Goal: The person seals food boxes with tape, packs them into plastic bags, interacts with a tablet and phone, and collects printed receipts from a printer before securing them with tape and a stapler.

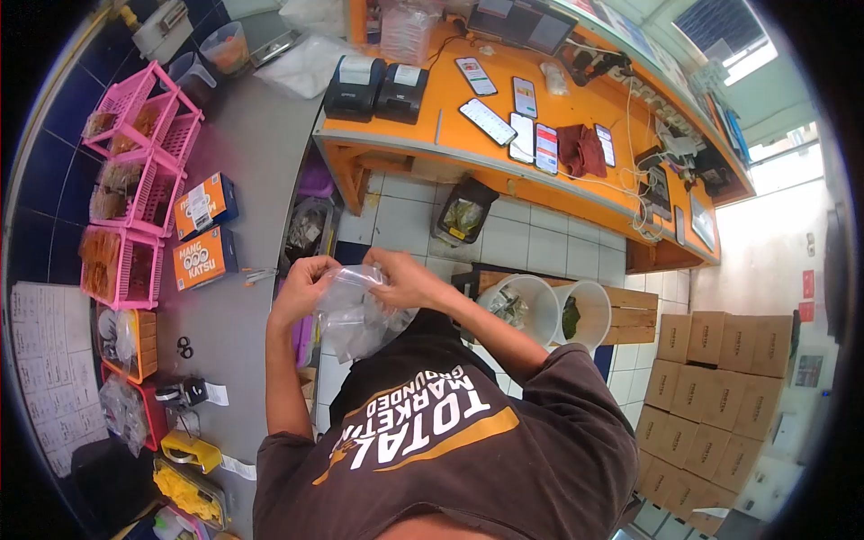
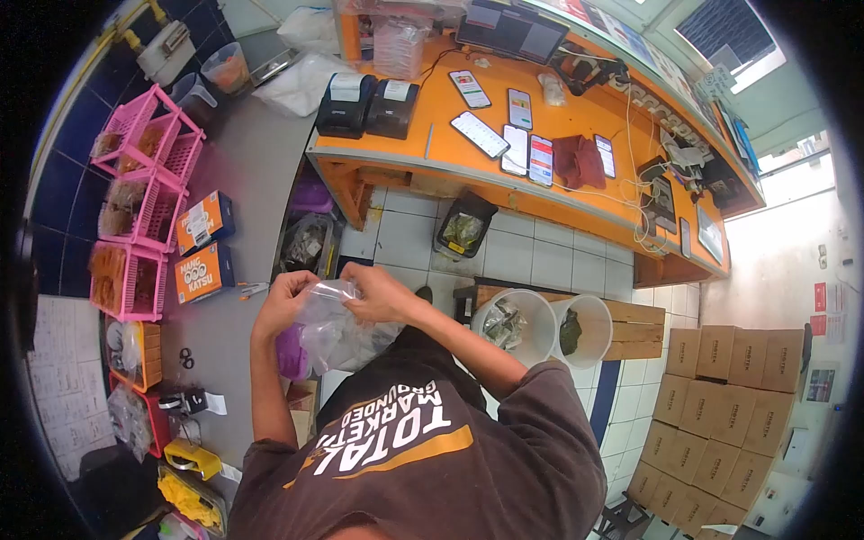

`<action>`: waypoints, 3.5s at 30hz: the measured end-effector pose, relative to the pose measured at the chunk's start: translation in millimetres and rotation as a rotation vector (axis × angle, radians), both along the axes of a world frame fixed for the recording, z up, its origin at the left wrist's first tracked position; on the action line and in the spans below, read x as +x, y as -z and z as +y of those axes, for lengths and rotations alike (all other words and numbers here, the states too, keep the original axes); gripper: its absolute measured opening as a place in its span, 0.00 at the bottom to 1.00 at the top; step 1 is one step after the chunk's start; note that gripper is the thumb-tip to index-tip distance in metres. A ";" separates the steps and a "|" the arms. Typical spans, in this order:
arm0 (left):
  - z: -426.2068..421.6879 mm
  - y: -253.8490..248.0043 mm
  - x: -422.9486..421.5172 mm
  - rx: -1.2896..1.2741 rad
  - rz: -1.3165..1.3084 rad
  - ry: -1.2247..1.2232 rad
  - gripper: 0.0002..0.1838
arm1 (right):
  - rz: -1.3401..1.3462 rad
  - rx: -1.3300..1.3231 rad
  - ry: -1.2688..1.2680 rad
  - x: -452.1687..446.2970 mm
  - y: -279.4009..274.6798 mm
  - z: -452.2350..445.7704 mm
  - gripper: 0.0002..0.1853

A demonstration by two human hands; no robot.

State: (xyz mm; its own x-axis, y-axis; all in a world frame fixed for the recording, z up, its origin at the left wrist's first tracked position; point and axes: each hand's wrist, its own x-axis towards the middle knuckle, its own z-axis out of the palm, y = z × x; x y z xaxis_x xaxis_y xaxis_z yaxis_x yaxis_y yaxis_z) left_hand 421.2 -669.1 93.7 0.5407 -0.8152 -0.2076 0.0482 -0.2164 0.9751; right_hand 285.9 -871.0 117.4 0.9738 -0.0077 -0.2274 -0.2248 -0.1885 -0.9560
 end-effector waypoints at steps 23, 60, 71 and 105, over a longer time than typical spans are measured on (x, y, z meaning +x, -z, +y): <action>-17.0 79.1 -6.5 0.478 -0.750 -0.562 0.18 | 0.134 -0.609 0.655 -84.6 72.9 -66.2 0.18; -110.1 72.9 32.0 0.012 -0.914 -0.643 0.29 | -0.223 -0.495 0.565 75.2 65.2 -88.3 0.09; -74.7 100.3 95.9 0.530 -0.443 -0.467 0.07 | 0.149 -0.955 0.823 12.6 84.8 -184.0 0.12; 213.4 28.1 232.4 0.839 -0.839 0.181 0.66 | 0.184 -0.730 -0.018 238.7 -80.6 -26.2 0.22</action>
State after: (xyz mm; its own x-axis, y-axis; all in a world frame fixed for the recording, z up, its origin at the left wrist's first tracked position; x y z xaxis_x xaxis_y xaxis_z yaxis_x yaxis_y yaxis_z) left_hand 653.6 -455.8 65.5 0.6530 -0.6725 -0.3484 -0.6316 -0.7374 0.2394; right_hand 524.5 -897.3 198.0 0.9218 -0.2033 -0.3301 -0.3599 -0.7654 -0.5335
